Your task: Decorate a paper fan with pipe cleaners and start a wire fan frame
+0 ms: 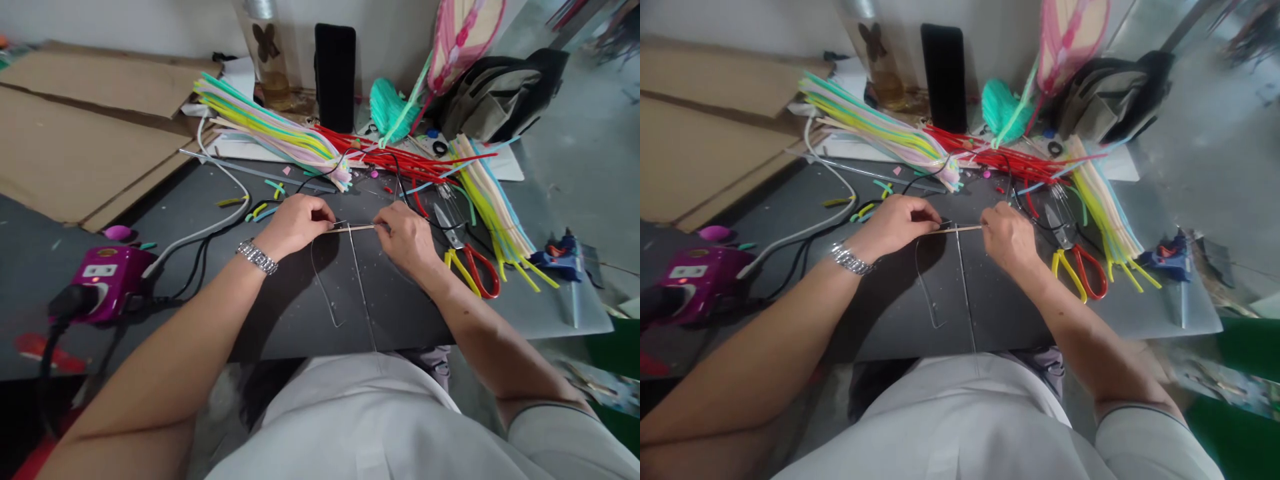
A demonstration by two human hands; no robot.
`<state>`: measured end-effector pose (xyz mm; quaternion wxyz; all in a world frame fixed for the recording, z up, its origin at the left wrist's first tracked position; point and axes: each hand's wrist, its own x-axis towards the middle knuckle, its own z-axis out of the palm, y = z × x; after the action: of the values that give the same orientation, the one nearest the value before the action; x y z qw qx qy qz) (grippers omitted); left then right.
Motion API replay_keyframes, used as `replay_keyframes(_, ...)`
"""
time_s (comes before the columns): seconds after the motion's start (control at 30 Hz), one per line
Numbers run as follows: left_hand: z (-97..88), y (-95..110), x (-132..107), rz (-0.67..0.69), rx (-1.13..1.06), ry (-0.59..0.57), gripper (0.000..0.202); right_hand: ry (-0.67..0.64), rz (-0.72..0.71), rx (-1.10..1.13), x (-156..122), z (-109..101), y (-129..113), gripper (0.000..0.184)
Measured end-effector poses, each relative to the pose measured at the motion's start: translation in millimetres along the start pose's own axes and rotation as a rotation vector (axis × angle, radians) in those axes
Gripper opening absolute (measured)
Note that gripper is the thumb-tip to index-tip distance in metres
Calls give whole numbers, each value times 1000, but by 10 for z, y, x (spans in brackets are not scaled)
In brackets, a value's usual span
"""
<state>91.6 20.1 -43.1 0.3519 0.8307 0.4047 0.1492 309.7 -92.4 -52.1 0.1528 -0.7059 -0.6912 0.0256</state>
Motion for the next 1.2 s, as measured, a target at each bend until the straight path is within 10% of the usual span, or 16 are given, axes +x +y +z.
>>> replay_keyframes(1.2, 133, 125, -38, -44, 203, 36, 22, -61, -134, 68, 105, 107, -126, 29)
